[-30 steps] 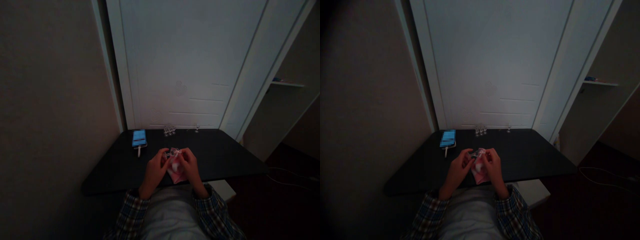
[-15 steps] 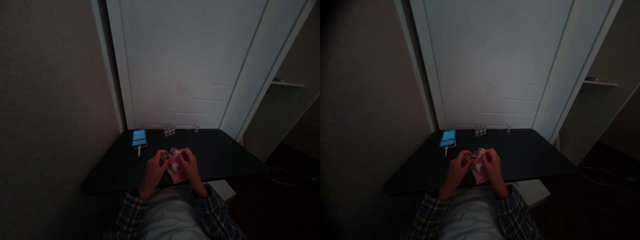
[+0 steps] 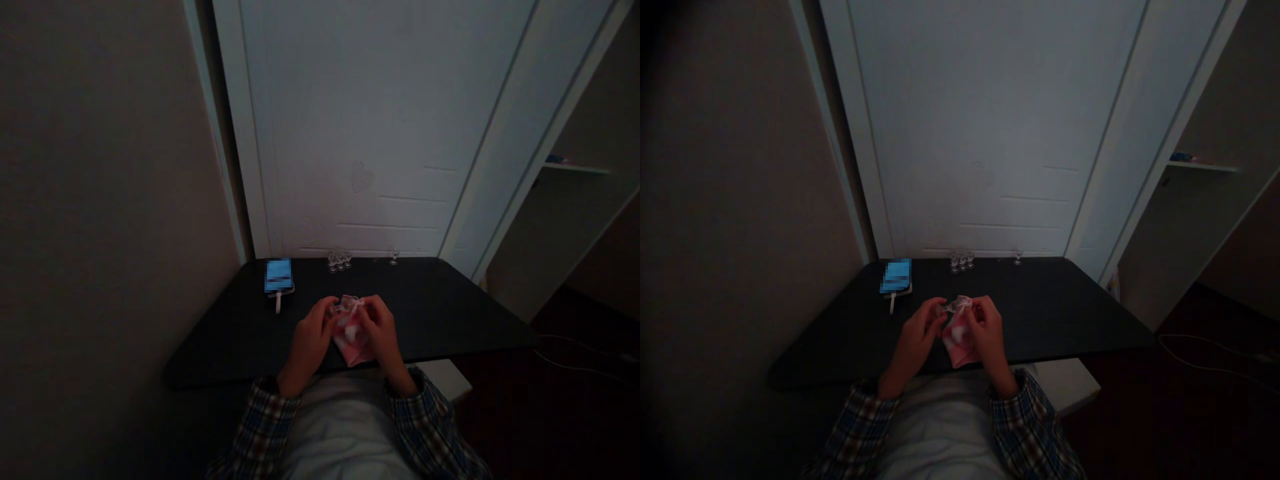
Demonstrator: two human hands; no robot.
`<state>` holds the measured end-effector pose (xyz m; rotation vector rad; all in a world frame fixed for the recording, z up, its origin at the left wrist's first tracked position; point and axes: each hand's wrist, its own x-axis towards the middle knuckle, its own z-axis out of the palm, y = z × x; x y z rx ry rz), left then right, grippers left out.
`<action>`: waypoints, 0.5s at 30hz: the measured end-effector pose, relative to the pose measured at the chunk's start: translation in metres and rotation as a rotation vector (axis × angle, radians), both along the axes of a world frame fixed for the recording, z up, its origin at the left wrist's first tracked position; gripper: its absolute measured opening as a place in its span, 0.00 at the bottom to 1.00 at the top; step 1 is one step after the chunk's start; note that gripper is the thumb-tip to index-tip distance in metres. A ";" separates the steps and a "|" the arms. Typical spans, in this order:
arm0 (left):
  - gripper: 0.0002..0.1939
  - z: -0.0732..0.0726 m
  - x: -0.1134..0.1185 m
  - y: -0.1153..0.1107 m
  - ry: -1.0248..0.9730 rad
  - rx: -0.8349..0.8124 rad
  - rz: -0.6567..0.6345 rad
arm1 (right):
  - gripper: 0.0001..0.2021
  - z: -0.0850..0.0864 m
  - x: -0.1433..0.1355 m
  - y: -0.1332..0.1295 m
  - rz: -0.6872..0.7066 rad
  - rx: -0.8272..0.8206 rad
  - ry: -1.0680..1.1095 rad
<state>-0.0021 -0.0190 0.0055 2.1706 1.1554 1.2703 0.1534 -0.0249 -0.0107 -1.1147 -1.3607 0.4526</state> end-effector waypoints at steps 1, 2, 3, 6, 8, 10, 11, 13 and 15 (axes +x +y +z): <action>0.14 0.000 0.000 0.000 0.000 -0.012 0.012 | 0.08 0.000 0.000 0.000 0.003 -0.001 0.005; 0.12 -0.001 -0.001 0.000 0.002 -0.017 0.024 | 0.08 0.000 0.000 0.000 0.007 -0.003 0.008; 0.11 -0.001 -0.001 0.000 0.005 -0.017 0.035 | 0.08 0.000 0.000 0.000 0.009 -0.006 0.009; 0.10 -0.001 -0.001 0.000 0.017 -0.007 0.051 | 0.08 -0.001 0.001 0.001 0.015 -0.012 -0.002; 0.10 -0.002 -0.001 0.001 0.016 0.003 0.056 | 0.07 -0.001 0.002 0.000 0.018 -0.010 -0.003; 0.12 -0.002 -0.001 0.002 0.002 0.013 0.057 | 0.07 -0.002 0.002 0.000 0.017 -0.010 -0.007; 0.14 -0.003 0.000 0.002 -0.005 0.015 0.056 | 0.07 -0.002 0.002 0.000 0.014 -0.011 -0.008; 0.18 -0.004 0.001 0.003 -0.013 0.022 0.049 | 0.07 -0.001 0.001 0.000 0.007 -0.010 -0.010; 0.20 -0.004 0.001 0.004 -0.007 0.037 0.040 | 0.07 -0.001 0.001 0.000 0.003 -0.009 -0.011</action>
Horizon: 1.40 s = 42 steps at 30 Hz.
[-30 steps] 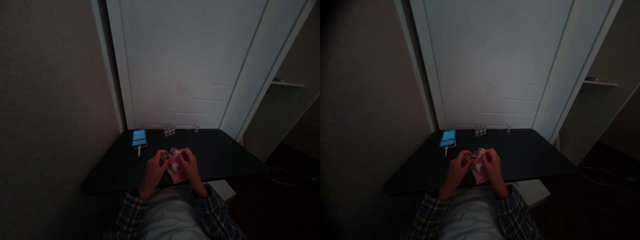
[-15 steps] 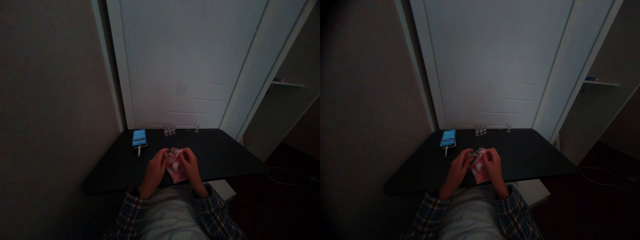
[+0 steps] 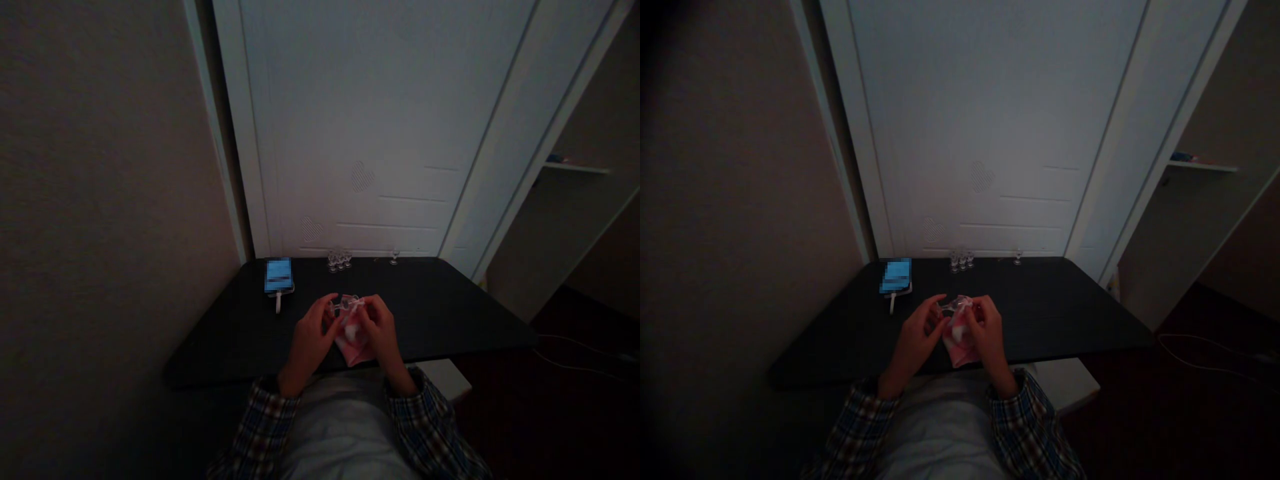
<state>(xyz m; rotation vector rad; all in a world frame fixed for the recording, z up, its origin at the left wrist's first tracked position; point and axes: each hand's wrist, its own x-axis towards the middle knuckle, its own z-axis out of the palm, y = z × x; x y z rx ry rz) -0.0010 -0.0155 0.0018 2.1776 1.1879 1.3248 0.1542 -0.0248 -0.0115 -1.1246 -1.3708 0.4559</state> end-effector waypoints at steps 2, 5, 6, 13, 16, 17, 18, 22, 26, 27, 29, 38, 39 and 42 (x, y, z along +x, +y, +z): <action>0.19 0.000 0.000 0.000 0.008 0.020 -0.007 | 0.07 0.001 0.000 0.000 -0.003 -0.004 0.002; 0.18 0.001 0.000 0.000 0.006 0.031 -0.017 | 0.07 0.001 0.000 0.000 -0.007 -0.004 0.005; 0.18 0.001 0.000 0.000 0.005 0.026 -0.017 | 0.07 0.001 0.000 0.000 -0.011 -0.001 0.005; 0.11 0.001 -0.002 -0.001 0.055 -0.054 0.001 | 0.08 -0.001 0.002 0.002 -0.024 -0.004 0.025; 0.12 0.003 -0.002 -0.001 0.081 -0.039 0.029 | 0.08 0.000 0.001 0.001 -0.008 -0.007 0.049; 0.13 0.003 -0.002 -0.001 0.089 -0.033 0.033 | 0.08 0.000 0.001 0.001 -0.005 -0.006 0.057; 0.13 0.003 -0.002 -0.001 0.097 -0.028 0.037 | 0.08 0.000 0.001 0.001 -0.001 -0.006 0.061; 0.15 0.002 -0.003 0.000 0.123 -0.027 0.069 | 0.07 0.001 -0.001 0.000 0.028 -0.004 0.055; 0.14 0.002 -0.003 0.001 0.064 -0.033 0.083 | 0.06 0.001 -0.002 0.000 0.028 -0.005 0.024; 0.13 0.002 -0.003 0.001 0.039 -0.030 0.082 | 0.06 0.001 -0.002 0.000 0.026 -0.005 0.016; 0.14 0.002 -0.002 0.001 -0.004 -0.021 0.074 | 0.06 0.001 -0.002 0.000 0.027 -0.001 -0.003; 0.16 0.003 0.001 0.000 0.026 0.037 -0.002 | 0.08 0.001 -0.001 0.000 0.001 -0.008 -0.012; 0.16 0.003 0.000 0.000 0.031 0.034 0.000 | 0.08 0.001 -0.001 0.000 -0.003 -0.005 -0.008; 0.15 0.003 -0.001 0.000 0.037 0.001 0.014 | 0.08 0.000 0.000 0.001 -0.004 -0.014 0.007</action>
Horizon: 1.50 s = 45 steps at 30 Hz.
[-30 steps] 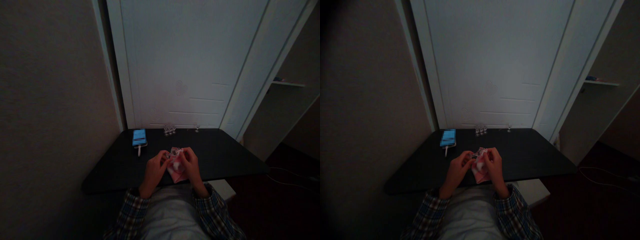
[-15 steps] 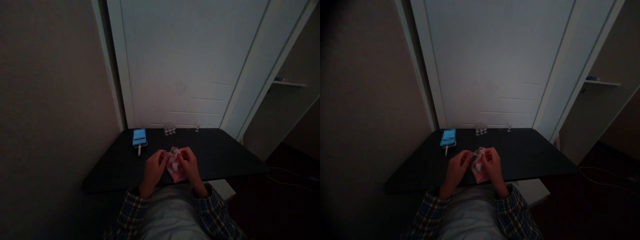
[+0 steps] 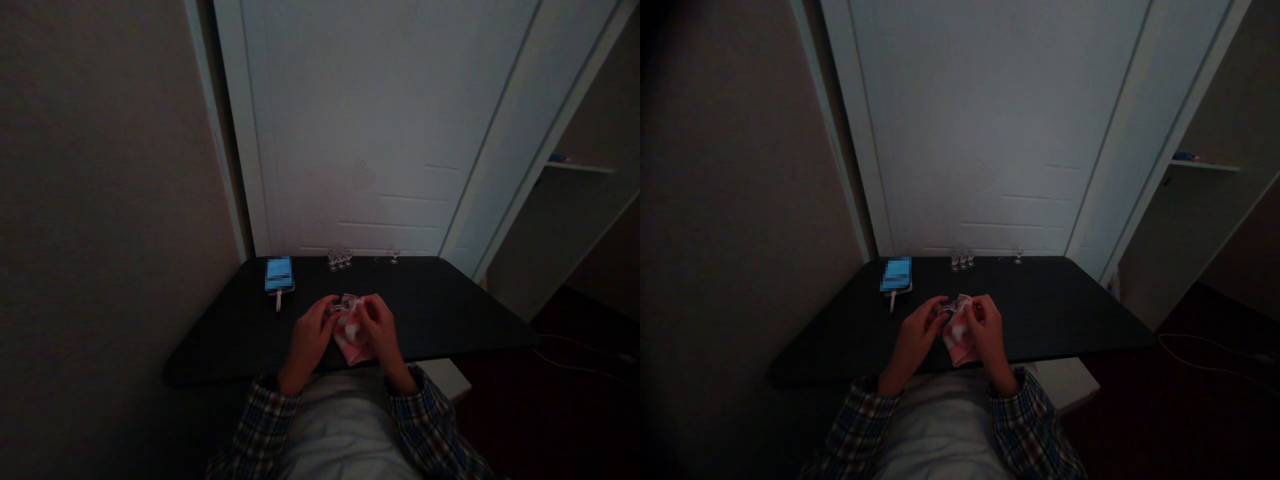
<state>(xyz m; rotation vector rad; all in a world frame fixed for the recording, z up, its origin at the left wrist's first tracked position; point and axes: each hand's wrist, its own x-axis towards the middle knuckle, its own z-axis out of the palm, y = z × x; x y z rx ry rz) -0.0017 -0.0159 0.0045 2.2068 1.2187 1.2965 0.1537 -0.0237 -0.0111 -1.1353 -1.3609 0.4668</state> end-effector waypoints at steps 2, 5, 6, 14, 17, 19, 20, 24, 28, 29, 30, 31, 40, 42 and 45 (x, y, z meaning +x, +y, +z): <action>0.14 0.000 -0.001 -0.001 0.006 -0.034 0.002 | 0.08 0.000 0.000 0.000 0.008 -0.010 0.004; 0.13 0.001 -0.002 -0.002 0.001 -0.068 0.018 | 0.08 0.000 0.000 0.000 0.026 -0.010 -0.001; 0.13 0.001 -0.002 -0.002 -0.003 -0.072 0.022 | 0.08 0.000 0.000 0.000 0.027 -0.005 -0.002; 0.20 0.002 0.002 -0.002 -0.052 -0.025 0.023 | 0.08 0.001 -0.001 -0.001 0.016 0.007 -0.011; 0.18 0.002 0.002 -0.002 -0.028 -0.005 0.010 | 0.08 0.001 -0.001 -0.001 0.003 0.013 -0.011; 0.17 0.002 0.001 -0.002 -0.021 -0.014 0.006 | 0.08 0.002 -0.001 -0.001 -0.002 0.010 -0.014; 0.16 0.002 0.000 -0.002 -0.017 -0.028 0.003 | 0.08 0.002 0.000 -0.001 -0.003 0.008 -0.015; 0.13 0.002 -0.002 -0.002 -0.008 -0.074 0.007 | 0.08 0.001 0.000 -0.001 0.000 0.011 -0.007; 0.11 0.001 -0.002 -0.002 -0.012 -0.074 0.021 | 0.08 0.001 0.000 -0.001 0.020 0.015 0.004; 0.11 0.001 -0.002 -0.002 -0.017 -0.071 0.021 | 0.08 0.001 0.000 -0.001 0.022 0.014 0.005; 0.12 0.002 -0.001 -0.002 -0.023 -0.068 0.020 | 0.08 0.001 0.000 -0.002 0.022 0.014 0.004; 0.12 0.002 0.000 -0.002 -0.033 -0.064 0.019 | 0.08 0.002 0.000 -0.002 0.019 0.014 0.001; 0.15 0.001 0.001 0.000 -0.014 0.008 0.020 | 0.08 0.001 -0.001 -0.002 -0.002 0.008 -0.006; 0.14 0.000 0.001 0.000 -0.010 0.011 0.025 | 0.08 0.001 0.000 -0.001 0.004 0.005 -0.004; 0.13 -0.001 0.000 0.001 -0.002 0.020 0.036 | 0.08 0.000 0.000 -0.001 0.008 0.005 -0.006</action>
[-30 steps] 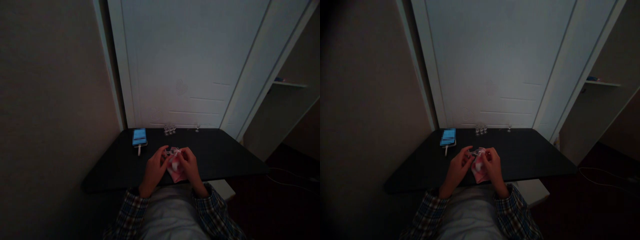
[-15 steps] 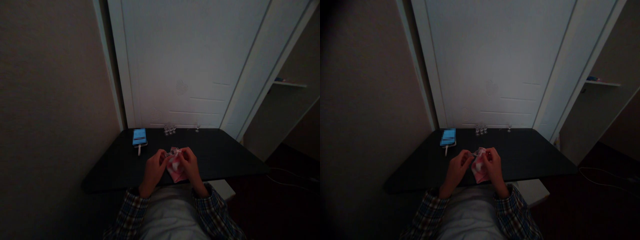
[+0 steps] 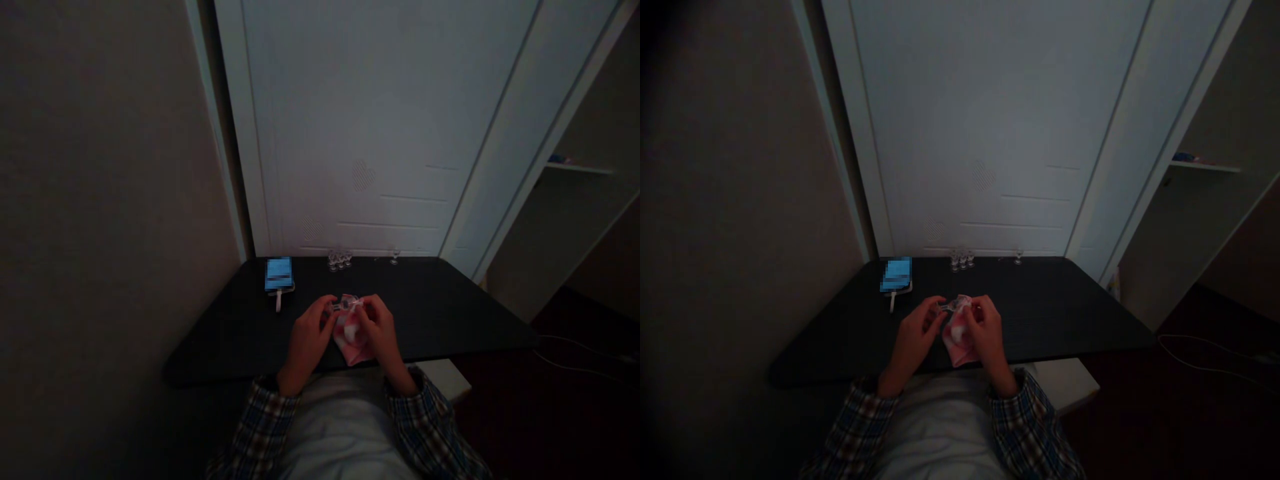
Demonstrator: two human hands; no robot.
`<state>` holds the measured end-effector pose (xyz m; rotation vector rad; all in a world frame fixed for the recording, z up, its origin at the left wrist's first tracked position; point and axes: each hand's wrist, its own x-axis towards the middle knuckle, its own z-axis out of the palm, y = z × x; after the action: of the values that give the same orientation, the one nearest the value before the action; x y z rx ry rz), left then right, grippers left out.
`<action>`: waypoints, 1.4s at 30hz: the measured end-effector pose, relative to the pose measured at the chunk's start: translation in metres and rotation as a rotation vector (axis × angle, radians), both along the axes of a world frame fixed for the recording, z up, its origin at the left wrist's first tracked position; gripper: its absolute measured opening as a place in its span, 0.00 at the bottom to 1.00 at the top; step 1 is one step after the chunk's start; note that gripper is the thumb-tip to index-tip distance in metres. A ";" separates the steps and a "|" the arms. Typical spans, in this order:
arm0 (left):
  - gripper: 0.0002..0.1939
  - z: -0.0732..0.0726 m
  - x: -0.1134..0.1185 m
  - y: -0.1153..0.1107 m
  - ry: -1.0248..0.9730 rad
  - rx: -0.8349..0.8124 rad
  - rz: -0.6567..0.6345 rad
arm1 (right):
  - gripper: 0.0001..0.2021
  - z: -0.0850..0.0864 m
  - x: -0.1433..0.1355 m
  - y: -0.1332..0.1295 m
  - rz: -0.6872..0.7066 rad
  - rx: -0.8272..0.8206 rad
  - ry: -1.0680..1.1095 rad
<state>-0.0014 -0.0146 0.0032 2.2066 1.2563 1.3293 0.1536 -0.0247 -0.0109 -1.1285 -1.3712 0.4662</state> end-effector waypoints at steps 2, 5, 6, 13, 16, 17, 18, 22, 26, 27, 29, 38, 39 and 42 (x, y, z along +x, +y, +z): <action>0.12 -0.001 0.000 0.000 0.007 0.009 0.004 | 0.07 -0.001 0.000 0.000 0.004 0.001 -0.005; 0.10 -0.002 0.000 0.001 0.012 0.025 0.010 | 0.07 -0.002 0.000 0.001 0.012 -0.005 0.003; 0.10 -0.002 0.000 0.001 0.013 0.030 0.013 | 0.08 -0.003 0.000 0.001 0.013 -0.007 0.008; 0.09 0.000 0.000 0.000 0.012 0.052 0.018 | 0.08 -0.003 -0.001 0.001 0.038 -0.013 0.003; 0.09 0.000 0.000 0.000 0.012 0.045 0.011 | 0.08 -0.003 -0.001 0.002 0.029 -0.009 -0.004; 0.09 -0.001 0.000 0.000 0.009 0.044 0.009 | 0.08 -0.003 0.000 0.002 0.030 -0.008 -0.007; 0.08 -0.001 0.000 0.000 0.005 0.043 0.009 | 0.08 -0.004 0.000 0.002 0.031 -0.008 -0.010; 0.07 -0.002 0.000 0.001 0.001 0.042 0.005 | 0.07 -0.006 0.001 0.005 0.027 -0.014 -0.023; 0.07 -0.002 0.000 0.001 0.000 0.038 0.003 | 0.07 -0.005 0.000 0.005 0.033 -0.021 -0.014; 0.07 -0.001 0.000 0.001 0.001 0.032 0.002 | 0.07 -0.005 0.000 0.005 0.034 -0.020 -0.011; 0.07 -0.002 0.000 0.001 0.001 0.020 0.005 | 0.07 -0.004 0.000 0.005 0.033 -0.020 -0.011; 0.06 -0.004 0.000 0.003 0.013 0.006 0.033 | 0.06 -0.004 0.000 0.005 0.039 -0.042 -0.023; 0.06 -0.004 0.000 0.004 0.018 0.002 0.032 | 0.06 -0.004 0.000 0.006 0.039 -0.044 -0.026; 0.06 -0.004 0.000 0.004 0.018 -0.008 0.035 | 0.07 -0.004 0.000 0.006 0.041 -0.041 -0.022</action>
<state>-0.0017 -0.0105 -0.0011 2.2059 1.3106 1.3180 0.1533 -0.0190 -0.0150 -1.1436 -1.4118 0.5144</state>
